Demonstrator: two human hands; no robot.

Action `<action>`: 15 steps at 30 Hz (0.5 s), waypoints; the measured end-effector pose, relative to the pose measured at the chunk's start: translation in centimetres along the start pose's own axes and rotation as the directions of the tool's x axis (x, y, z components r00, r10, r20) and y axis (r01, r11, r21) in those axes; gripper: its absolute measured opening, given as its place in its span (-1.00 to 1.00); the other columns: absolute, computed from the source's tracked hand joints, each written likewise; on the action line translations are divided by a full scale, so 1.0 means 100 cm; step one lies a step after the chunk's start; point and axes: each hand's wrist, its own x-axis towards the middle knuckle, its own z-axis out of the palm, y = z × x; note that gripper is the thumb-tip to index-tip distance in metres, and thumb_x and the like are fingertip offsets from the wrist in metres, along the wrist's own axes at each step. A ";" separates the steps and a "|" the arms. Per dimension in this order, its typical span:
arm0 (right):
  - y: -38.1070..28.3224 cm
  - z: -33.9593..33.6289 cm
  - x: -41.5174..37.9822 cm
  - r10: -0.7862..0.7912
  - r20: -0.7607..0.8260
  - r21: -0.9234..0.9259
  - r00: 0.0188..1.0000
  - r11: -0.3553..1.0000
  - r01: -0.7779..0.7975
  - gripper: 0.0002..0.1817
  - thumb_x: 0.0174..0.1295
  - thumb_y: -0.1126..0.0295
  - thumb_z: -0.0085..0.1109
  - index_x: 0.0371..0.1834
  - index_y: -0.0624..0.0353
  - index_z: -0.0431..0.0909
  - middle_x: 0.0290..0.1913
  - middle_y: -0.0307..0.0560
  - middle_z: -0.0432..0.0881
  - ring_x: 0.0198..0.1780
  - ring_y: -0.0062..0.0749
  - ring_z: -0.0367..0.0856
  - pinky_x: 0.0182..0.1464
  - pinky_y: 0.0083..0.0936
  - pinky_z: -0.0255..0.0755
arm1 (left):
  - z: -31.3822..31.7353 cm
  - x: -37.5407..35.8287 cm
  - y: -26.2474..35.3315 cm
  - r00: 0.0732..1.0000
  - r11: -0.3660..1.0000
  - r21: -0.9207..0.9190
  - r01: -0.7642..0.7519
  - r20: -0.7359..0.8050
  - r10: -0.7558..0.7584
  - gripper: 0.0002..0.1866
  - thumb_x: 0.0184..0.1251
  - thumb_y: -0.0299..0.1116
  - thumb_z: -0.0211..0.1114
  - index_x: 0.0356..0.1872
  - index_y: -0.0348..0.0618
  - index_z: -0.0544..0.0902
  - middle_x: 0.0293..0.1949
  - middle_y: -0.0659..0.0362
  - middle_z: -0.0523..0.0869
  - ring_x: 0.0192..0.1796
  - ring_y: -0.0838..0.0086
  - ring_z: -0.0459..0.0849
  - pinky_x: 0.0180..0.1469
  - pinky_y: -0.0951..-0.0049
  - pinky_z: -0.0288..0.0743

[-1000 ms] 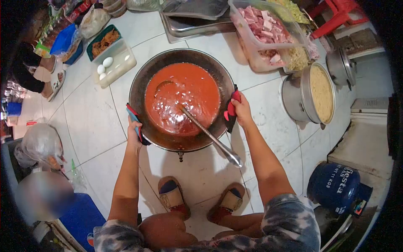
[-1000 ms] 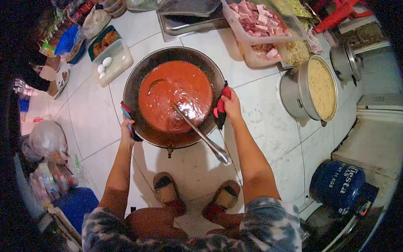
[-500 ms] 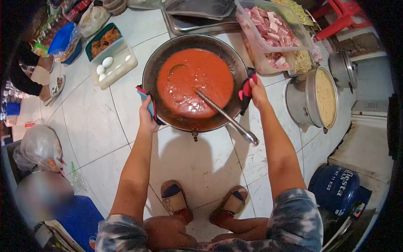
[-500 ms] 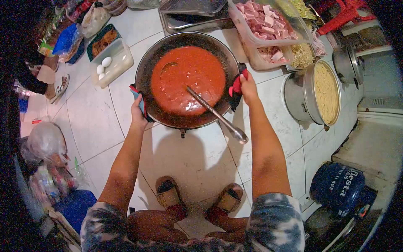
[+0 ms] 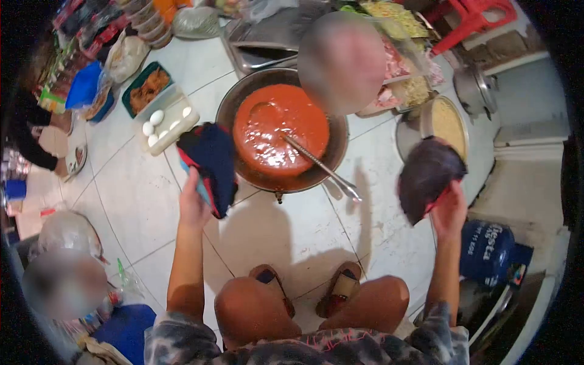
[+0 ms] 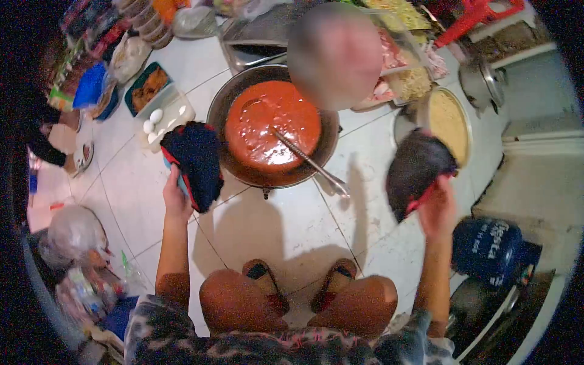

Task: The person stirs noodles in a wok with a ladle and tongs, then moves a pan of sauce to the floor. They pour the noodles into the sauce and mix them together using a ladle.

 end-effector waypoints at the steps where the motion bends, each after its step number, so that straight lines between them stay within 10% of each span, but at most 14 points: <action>1: 0.010 0.013 -0.016 0.060 0.100 0.021 0.993 0.998 -0.063 -0.71 0.17 0.30 -0.14 -0.06 0.12 0.35 -0.09 -0.14 0.46 0.00 -0.36 0.37 0.09 -0.35 0.16 | 0.009 -0.003 -0.006 0.989 0.988 0.061 0.139 0.047 -0.142 -0.45 0.25 -0.02 -0.17 0.11 -0.26 0.21 -0.01 0.00 0.42 -0.02 0.29 0.45 0.06 0.32 0.27; 2: 0.026 0.024 -0.026 0.109 0.199 0.036 0.974 0.992 -0.118 -0.74 0.19 0.29 -0.17 -0.11 0.12 0.38 -0.08 -0.13 0.46 0.02 -0.35 0.35 0.08 -0.37 0.17 | 0.019 -0.002 -0.013 0.955 0.954 0.135 0.267 0.093 -0.281 -0.43 0.24 0.01 -0.16 0.10 -0.25 0.21 -0.03 0.00 0.43 -0.04 0.31 0.46 0.04 0.35 0.28; 3: 0.045 0.027 -0.023 0.147 0.639 0.207 0.755 0.912 -0.353 -0.67 0.23 0.16 -0.24 -0.13 0.15 0.36 -0.17 -0.13 0.47 -0.05 -0.34 0.38 0.02 -0.40 0.23 | 0.039 0.004 -0.024 0.887 0.812 0.424 0.401 0.043 -0.461 -0.39 0.22 0.03 -0.14 0.14 -0.23 0.14 -0.02 0.02 0.41 -0.03 0.34 0.44 0.03 0.38 0.28; 4: 0.047 0.074 -0.041 0.334 0.298 -0.360 0.894 0.907 -0.219 -0.53 0.24 0.02 -0.36 -0.11 0.19 0.33 -0.20 -0.08 0.44 -0.08 -0.34 0.37 0.01 -0.40 0.26 | 0.068 0.003 -0.038 0.879 0.748 0.562 0.354 0.074 -0.472 -0.36 0.21 0.04 -0.11 0.18 -0.21 0.05 0.00 0.04 0.38 -0.02 0.35 0.42 0.02 0.41 0.28; 5: 0.054 0.107 -0.049 0.231 0.422 -0.510 0.877 0.860 0.019 -0.45 0.22 -0.04 -0.41 0.07 0.19 0.10 0.02 -0.04 0.22 0.08 -0.32 0.19 0.12 -0.43 0.07 | 0.097 0.002 -0.051 0.870 0.670 0.684 0.288 0.106 -0.482 -0.31 0.20 0.04 -0.08 0.21 -0.18 -0.04 0.02 0.06 0.35 -0.01 0.37 0.40 0.00 0.43 0.29; 7: 0.050 0.147 -0.064 0.108 0.512 -0.695 0.852 0.635 0.337 -0.26 0.19 -0.12 -0.44 0.29 0.11 -0.35 0.31 -0.06 -0.21 0.30 -0.37 -0.19 0.26 -0.50 -0.25 | 0.141 -0.006 -0.068 0.903 0.819 0.542 0.188 0.233 -0.361 -0.22 0.18 -0.04 -0.01 0.24 -0.13 -0.25 0.08 0.07 0.25 0.03 0.37 0.35 -0.01 0.45 0.30; 10: 0.008 0.109 -0.048 0.306 0.473 -0.574 0.826 0.818 0.026 -0.27 0.23 -0.05 -0.41 0.25 0.30 -0.27 0.31 -0.01 -0.21 0.32 -0.38 -0.28 0.27 -0.56 -0.33 | 0.203 -0.011 -0.073 0.914 0.932 0.175 0.317 0.209 -0.349 -0.21 0.08 -0.34 0.11 0.25 -0.05 -0.21 0.06 0.08 0.26 0.02 0.38 0.37 0.00 0.44 0.32; 15: -0.054 -0.010 -0.051 0.391 0.161 -0.608 0.906 0.763 -0.221 -0.46 0.21 0.00 -0.26 0.16 0.10 0.13 -0.03 -0.09 0.42 -0.01 -0.44 0.38 0.01 -0.49 0.27 | 0.208 0.024 -0.201 0.741 0.741 -0.110 0.663 0.235 -0.629 -0.52 0.06 -0.39 0.06 0.07 -0.14 0.22 -0.10 0.09 0.47 -0.09 0.33 0.48 -0.05 0.38 0.39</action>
